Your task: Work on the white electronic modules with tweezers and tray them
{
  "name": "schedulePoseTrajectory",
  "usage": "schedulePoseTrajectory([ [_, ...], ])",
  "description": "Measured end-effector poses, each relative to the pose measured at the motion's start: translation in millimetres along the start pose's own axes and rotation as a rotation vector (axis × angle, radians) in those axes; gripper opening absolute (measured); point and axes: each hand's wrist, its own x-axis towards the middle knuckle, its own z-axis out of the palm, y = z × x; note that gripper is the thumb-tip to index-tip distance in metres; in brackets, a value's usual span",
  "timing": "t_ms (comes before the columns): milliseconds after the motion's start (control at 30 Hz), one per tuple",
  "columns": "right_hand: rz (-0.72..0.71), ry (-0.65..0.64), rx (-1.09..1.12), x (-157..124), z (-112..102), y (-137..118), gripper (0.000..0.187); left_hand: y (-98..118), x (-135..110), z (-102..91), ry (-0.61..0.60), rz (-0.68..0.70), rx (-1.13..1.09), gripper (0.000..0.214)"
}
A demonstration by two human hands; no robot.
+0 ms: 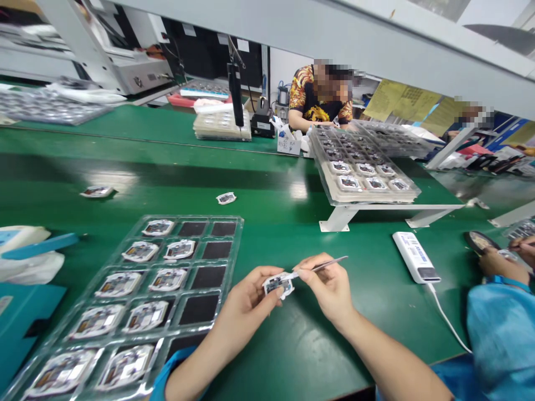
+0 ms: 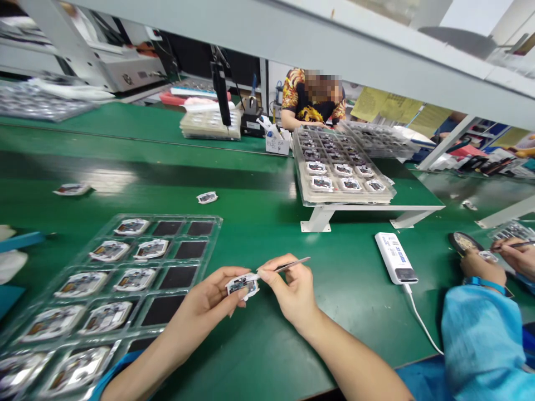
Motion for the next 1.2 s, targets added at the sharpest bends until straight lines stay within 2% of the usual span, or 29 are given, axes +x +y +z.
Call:
schedulePoseTrajectory([
  [300, -0.055, -0.029, -0.052, -1.7, 0.5, -1.1, 0.004, 3.0, -1.7, 0.3, 0.033, -0.049, -0.018, 0.035],
  [467, -0.055, 0.003, -0.115, -3.5, 1.4, -1.6, 0.004, 2.3, -0.8, 2.1, 0.068, -0.091, -0.046, 0.04],
  [667, -0.053, -0.018, -0.147, -7.4, 3.1, 0.7, 0.003, -2.1, 0.0, 3.7, 0.108, -0.039, -0.034, 0.036],
  [833, -0.099, 0.009, -0.148, -5.3, 2.3, -0.9, 0.001, -2.6, -0.8, 2.5, 0.112, -0.085, -0.083, 0.037],
  [967, -0.037, 0.002, -0.119, -3.0, 2.3, -3.4, 0.004, -3.0, -2.5, 1.6, 0.074, -0.076, -0.144, 0.036],
  [1200, 0.041, -0.064, -0.154, -1.1, 3.1, -0.3, 0.011, -1.1, -4.2, 3.6, 0.044, -0.055, -0.11, 0.032],
])
